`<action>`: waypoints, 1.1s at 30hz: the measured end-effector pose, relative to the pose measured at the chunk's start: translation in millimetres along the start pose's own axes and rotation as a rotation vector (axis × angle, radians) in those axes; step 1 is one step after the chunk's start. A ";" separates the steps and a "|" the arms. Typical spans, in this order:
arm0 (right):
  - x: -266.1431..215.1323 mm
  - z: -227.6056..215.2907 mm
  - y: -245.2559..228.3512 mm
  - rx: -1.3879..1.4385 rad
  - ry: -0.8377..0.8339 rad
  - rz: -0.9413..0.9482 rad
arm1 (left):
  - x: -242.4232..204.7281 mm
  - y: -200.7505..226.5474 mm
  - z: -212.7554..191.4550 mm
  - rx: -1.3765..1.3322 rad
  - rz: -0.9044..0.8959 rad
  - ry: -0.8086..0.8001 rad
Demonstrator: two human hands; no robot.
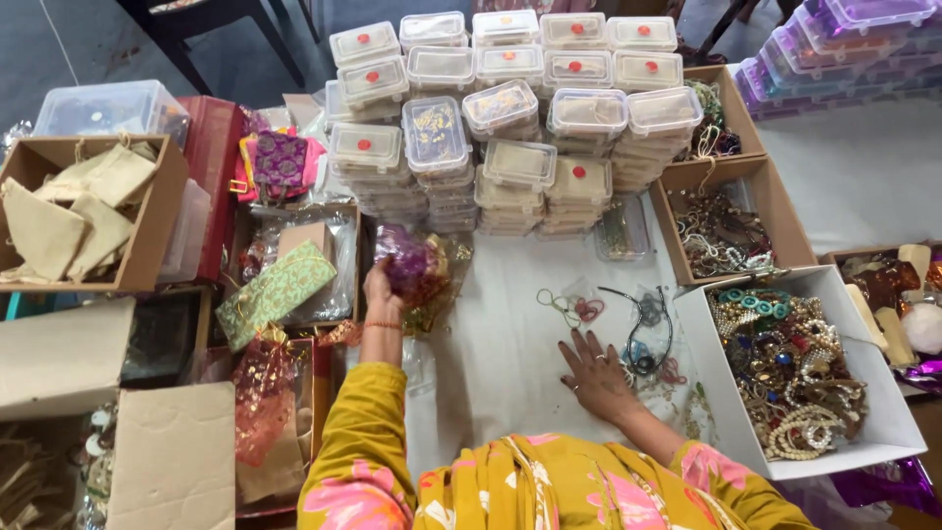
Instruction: Packing various pieces of jewelry into small decorative drawstring bags and organizing them on a workspace.
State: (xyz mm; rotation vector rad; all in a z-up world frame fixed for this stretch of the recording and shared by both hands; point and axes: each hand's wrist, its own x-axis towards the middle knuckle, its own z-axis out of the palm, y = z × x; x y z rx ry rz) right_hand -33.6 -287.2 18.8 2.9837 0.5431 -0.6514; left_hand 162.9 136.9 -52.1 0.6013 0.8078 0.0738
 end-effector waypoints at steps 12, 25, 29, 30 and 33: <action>-6.2 -5.2 -6.4 -0.014 0.012 0.002 | 73.3 -11.0 14.7 -0.068 0.177 0.437; -6.3 -6.6 -7.4 -0.006 -0.002 0.010 | 64.9 -26.4 11.1 0.451 0.365 0.350; -4.1 -5.9 -6.4 -0.006 -0.001 0.012 | -27.1 -21.1 23.0 0.905 0.433 0.401; -4.3 -6.5 -6.1 -0.009 -0.015 0.015 | -47.9 -23.2 21.0 1.037 0.566 0.374; -4.6 -3.5 -6.4 -0.014 -0.018 0.016 | -20.3 -57.7 -34.3 1.491 0.932 0.430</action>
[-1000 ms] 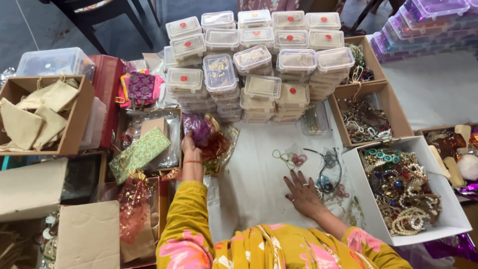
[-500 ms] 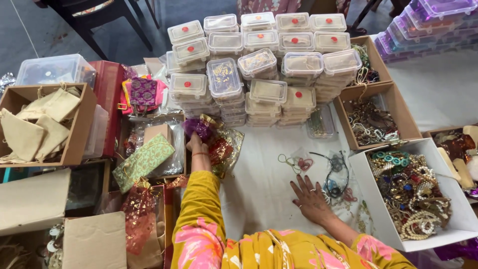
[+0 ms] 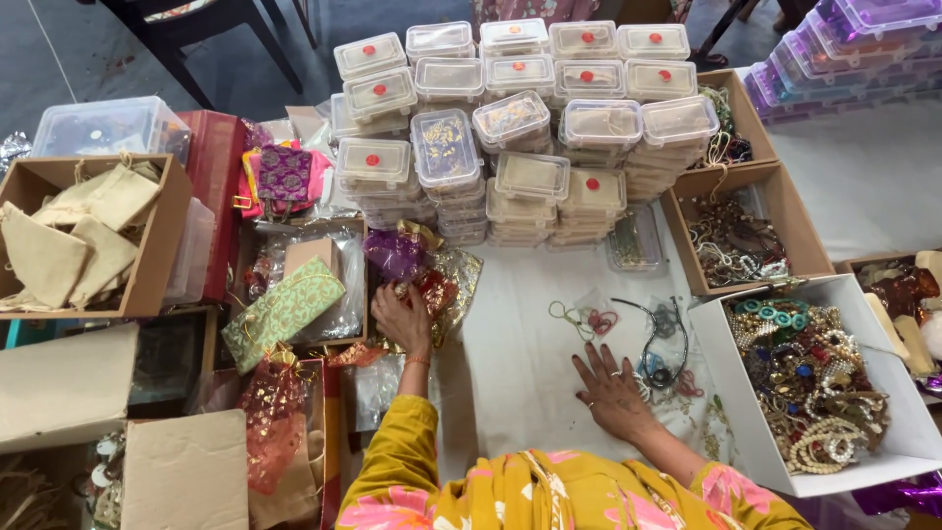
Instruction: Packing various pieces of jewelry into small decorative drawstring bags and organizing them on a workspace.
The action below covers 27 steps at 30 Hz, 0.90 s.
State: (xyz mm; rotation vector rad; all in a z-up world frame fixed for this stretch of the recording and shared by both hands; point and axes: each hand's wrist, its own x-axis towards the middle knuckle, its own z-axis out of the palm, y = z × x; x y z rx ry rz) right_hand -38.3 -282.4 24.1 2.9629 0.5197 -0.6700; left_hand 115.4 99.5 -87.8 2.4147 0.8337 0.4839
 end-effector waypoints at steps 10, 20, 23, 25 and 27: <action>-0.9 -1.1 -1.2 0.022 -0.037 0.009 | -1.0 -2.4 -20.8 0.123 0.115 -0.208; -3.3 2.5 -1.0 -0.007 -0.034 0.005 | -1.6 26.3 -55.3 -0.009 -0.138 -0.259; -2.0 -1.6 -1.1 0.003 -0.031 0.010 | -0.2 16.5 -37.9 -0.087 -0.227 -0.322; -1.3 -0.4 -0.4 0.018 -0.030 0.009 | -5.1 9.6 -37.2 -0.130 -0.305 -0.381; -0.9 4.8 1.0 0.020 -0.021 0.013 | -17.5 11.1 -57.8 -0.168 -0.292 -0.365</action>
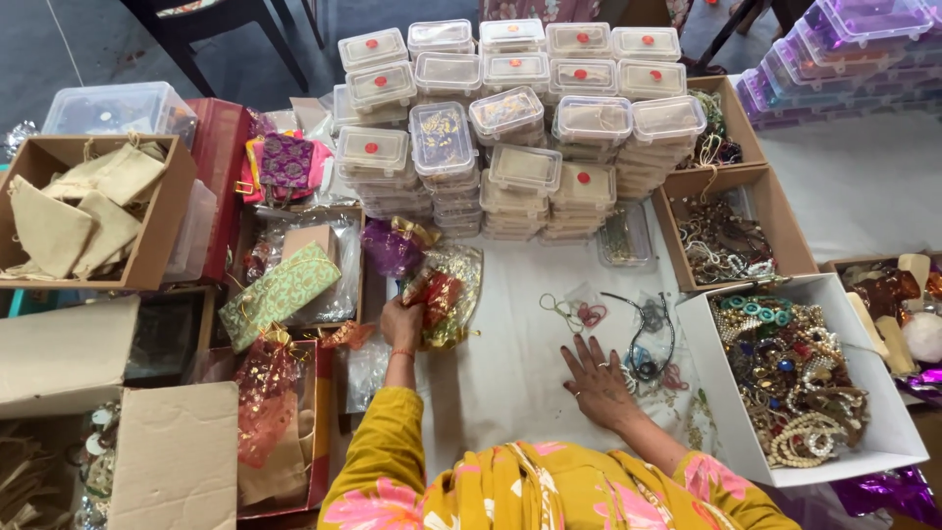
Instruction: Packing various pieces of jewelry into small decorative drawstring bags and organizing them on a workspace.
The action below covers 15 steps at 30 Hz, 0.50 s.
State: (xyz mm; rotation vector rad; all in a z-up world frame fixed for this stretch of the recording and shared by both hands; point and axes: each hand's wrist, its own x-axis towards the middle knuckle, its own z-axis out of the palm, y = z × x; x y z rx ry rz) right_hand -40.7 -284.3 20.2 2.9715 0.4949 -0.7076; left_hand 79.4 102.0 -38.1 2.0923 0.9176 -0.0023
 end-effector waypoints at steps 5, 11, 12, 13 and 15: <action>2.6 -0.3 0.8 0.004 -0.007 -0.001 | -27.2 -19.4 -34.8 0.139 0.049 0.062; 3.1 3.9 0.4 -0.040 0.038 -0.024 | -55.4 -30.0 -71.4 0.372 0.175 0.148; 1.5 6.7 1.9 -0.036 0.057 -0.026 | -55.1 -38.3 -67.1 0.355 0.214 0.133; 1.2 10.2 2.0 -0.036 0.056 -0.028 | -58.2 -41.7 -62.1 0.356 0.212 0.133; 5.4 13.1 5.4 -0.051 0.073 -0.042 | -59.4 -42.4 -49.6 0.606 0.577 0.418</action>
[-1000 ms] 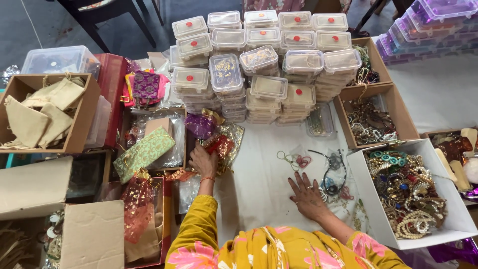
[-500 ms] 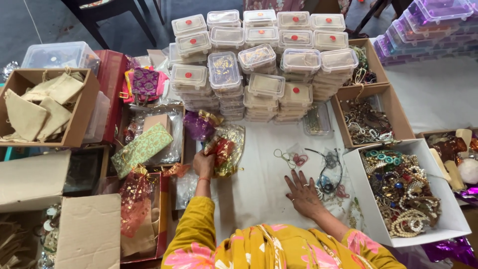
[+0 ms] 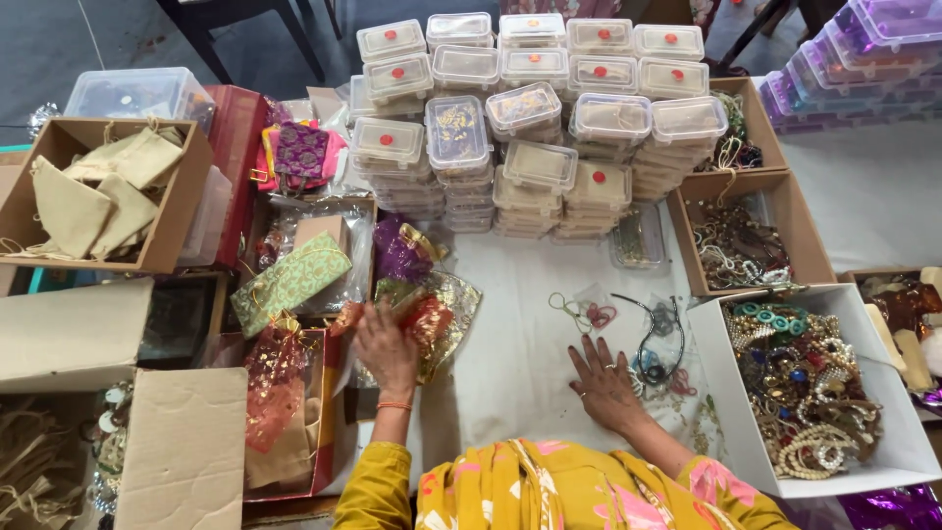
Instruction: Packing various pieces of jewelry into small decorative drawstring bags and organizing them on a workspace.
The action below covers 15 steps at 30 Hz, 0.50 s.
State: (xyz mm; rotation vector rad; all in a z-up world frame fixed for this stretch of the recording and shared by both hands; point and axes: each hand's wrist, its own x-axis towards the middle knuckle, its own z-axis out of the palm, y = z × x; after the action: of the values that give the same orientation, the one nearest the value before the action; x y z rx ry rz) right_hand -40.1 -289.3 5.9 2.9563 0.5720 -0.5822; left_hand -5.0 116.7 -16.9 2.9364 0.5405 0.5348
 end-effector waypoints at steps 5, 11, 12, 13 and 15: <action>-1.8 -5.9 -2.4 0.032 -0.005 0.012 | -12.5 24.5 16.6 0.122 0.189 -0.083; -1.9 -8.9 -3.8 0.028 -0.039 0.017 | -20.9 15.9 35.2 -0.122 0.092 -0.308; -1.6 -9.7 -2.9 0.046 -0.035 0.018 | -19.4 16.7 35.7 -0.169 0.072 -0.306; -3.5 -8.5 -3.4 0.045 -0.037 0.017 | -19.6 15.4 29.6 -0.169 0.071 -0.308; -3.7 -8.3 -3.7 0.015 -0.014 0.022 | -15.4 13.3 17.8 -0.254 0.046 -0.342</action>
State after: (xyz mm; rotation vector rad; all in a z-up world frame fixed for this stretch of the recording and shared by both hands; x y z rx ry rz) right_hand -41.7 -286.0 14.9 2.9663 0.5354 -0.6079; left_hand -7.8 98.0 -36.2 2.7146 0.3356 0.0882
